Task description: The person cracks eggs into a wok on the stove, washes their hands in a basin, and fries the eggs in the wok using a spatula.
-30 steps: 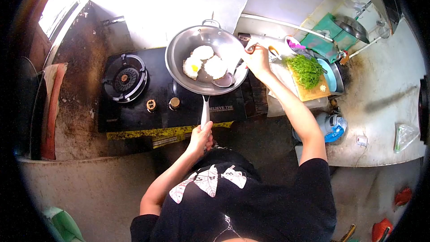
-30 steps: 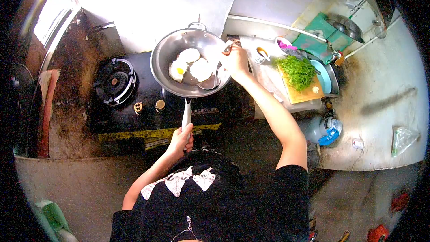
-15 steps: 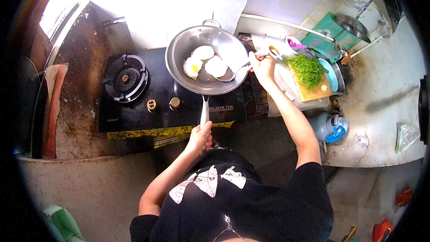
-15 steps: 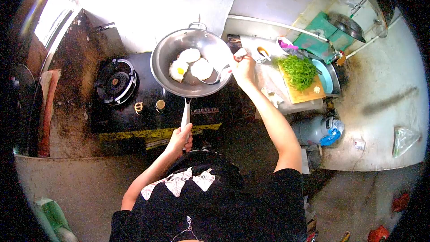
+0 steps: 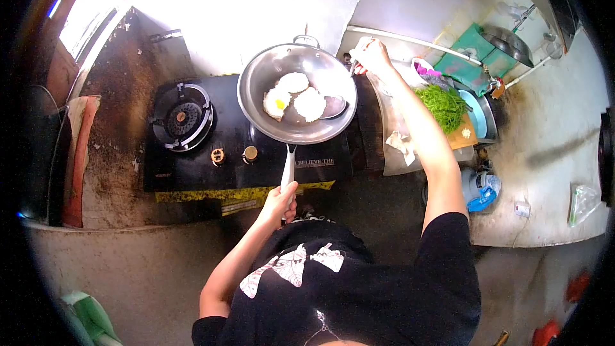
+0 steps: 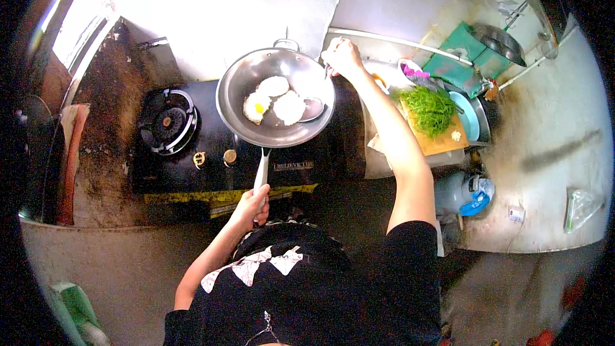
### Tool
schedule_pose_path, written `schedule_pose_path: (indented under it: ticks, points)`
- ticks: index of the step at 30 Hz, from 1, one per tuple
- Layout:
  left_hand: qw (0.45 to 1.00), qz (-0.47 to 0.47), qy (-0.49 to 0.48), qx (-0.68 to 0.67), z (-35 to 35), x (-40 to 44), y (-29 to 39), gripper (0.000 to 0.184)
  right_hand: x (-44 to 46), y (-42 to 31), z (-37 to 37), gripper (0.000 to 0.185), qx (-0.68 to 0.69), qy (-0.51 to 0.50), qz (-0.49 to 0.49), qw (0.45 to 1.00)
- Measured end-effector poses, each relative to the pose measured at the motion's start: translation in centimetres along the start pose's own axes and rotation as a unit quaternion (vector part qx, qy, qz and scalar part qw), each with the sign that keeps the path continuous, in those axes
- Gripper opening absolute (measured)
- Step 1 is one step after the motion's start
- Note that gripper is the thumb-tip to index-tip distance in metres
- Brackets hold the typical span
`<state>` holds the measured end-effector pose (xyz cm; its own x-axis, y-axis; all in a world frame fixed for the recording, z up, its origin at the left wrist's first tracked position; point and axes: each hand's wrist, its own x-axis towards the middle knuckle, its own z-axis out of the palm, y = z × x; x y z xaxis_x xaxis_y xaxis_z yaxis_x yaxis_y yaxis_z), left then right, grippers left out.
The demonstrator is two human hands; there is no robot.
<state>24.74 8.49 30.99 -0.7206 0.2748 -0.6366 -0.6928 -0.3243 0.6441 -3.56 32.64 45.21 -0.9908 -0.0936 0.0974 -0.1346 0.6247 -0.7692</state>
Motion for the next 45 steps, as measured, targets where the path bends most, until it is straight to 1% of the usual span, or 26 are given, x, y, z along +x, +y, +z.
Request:
schedule_pose_path:
  ticks: [2,7,10,12,15,16,17,19,21,23,25,27,29,31,33,34,36,37,39,40,42,43,45]
  points:
    - [1.0,0.002,-0.01,0.024,-0.3,-0.1,0.0,0.035,0.9,0.0,-0.6,0.017,0.01,-0.02,0.002,1.0]
    - [1.0,-0.008,-0.007,0.026,-0.6,-0.1,0.2,0.035,3.4,1.1,-1.8,0.017,0.042,-0.077,0.0,0.996]
    - [0.999,-0.019,0.001,0.031,-0.5,-0.5,0.7,0.034,4.8,1.8,-2.3,0.017,0.062,-0.113,0.022,0.991]
    - [0.999,-0.023,0.009,0.034,-0.2,-0.8,1.0,0.033,5.9,2.5,-3.0,0.018,0.105,-0.162,0.039,0.98]
    - [0.999,-0.028,0.003,0.033,-0.4,-0.7,1.0,0.032,7.0,3.4,-3.7,0.018,0.106,-0.186,0.036,0.976]
    - [0.999,-0.033,0.005,0.031,-0.3,-0.9,1.1,0.032,7.3,3.7,-3.7,0.011,0.128,-0.188,0.051,0.972]
    - [0.999,-0.033,0.011,0.029,-0.2,-1.0,1.2,0.032,7.7,4.0,-3.8,0.011,0.131,-0.193,0.05,0.971]
    - [0.998,-0.045,0.011,0.037,-0.2,-1.1,1.4,0.031,8.3,4.6,-4.0,0.011,0.183,-0.243,0.049,0.951]
    - [0.998,-0.046,0.024,0.046,-0.2,-1.0,1.4,0.031,9.2,5.4,-3.8,0.012,0.195,-0.264,0.044,0.944]
    - [0.998,-0.047,0.015,0.037,-0.4,-0.9,1.1,0.031,10.1,5.7,-3.6,0.013,0.207,-0.284,0.037,0.936]
    - [0.997,-0.05,0.029,0.041,-0.2,-1.0,1.4,0.031,11.0,5.5,-3.6,0.014,0.171,-0.317,0.044,0.932]
    - [0.997,-0.056,0.028,0.044,-0.2,-1.0,1.4,0.032,11.4,4.5,-3.2,0.014,0.166,-0.319,0.046,0.932]
    - [0.997,-0.055,0.03,0.041,-0.3,-1.0,1.3,0.032,11.7,2.8,-3.1,0.015,0.098,-0.293,0.032,0.951]
    - [0.997,-0.047,0.036,0.051,-0.4,-0.9,1.2,0.032,11.3,1.1,-2.4,0.016,0.077,-0.276,0.023,0.958]
    - [0.996,-0.045,0.041,0.06,-0.1,-1.1,1.4,0.032,11.1,-0.2,-1.7,0.018,-0.001,-0.27,-0.031,0.962]
    - [0.996,-0.042,0.047,0.07,0.0,-1.2,1.5,0.032,10.8,-0.8,-1.2,0.018,-0.001,-0.271,-0.031,0.962]
    - [0.996,-0.04,0.046,0.068,0.1,-1.1,1.6,0.032,9.6,-1.8,-0.6,0.023,-0.068,-0.231,-0.068,0.968]
    - [0.996,-0.04,0.045,0.067,0.1,-1.2,1.5,0.033,9.0,-2.2,-0.5,0.023,-0.069,-0.233,-0.068,0.968]
    - [0.996,-0.042,0.041,0.061,-0.1,-1.1,1.3,0.033,7.4,-3.3,-0.7,0.032,-0.094,-0.222,-0.077,0.967]
    - [0.997,-0.041,0.036,0.057,-0.1,-1.0,1.3,0.033,6.4,-3.8,-0.9,0.032,-0.095,-0.221,-0.075,0.968]
    - [0.998,-0.038,0.03,0.051,-0.2,-1.0,1.1,0.033,4.6,-4.7,-1.3,0.04,-0.08,-0.22,-0.044,0.971]
    - [0.998,-0.036,0.026,0.046,-0.3,-1.0,1.1,0.034,4.0,-4.8,-1.2,0.04,-0.082,-0.217,-0.043,0.972]
    - [0.998,-0.038,0.022,0.042,-0.3,-0.9,1.2,0.034,3.0,-4.9,-0.7,0.043,-0.077,-0.256,-0.018,0.964]
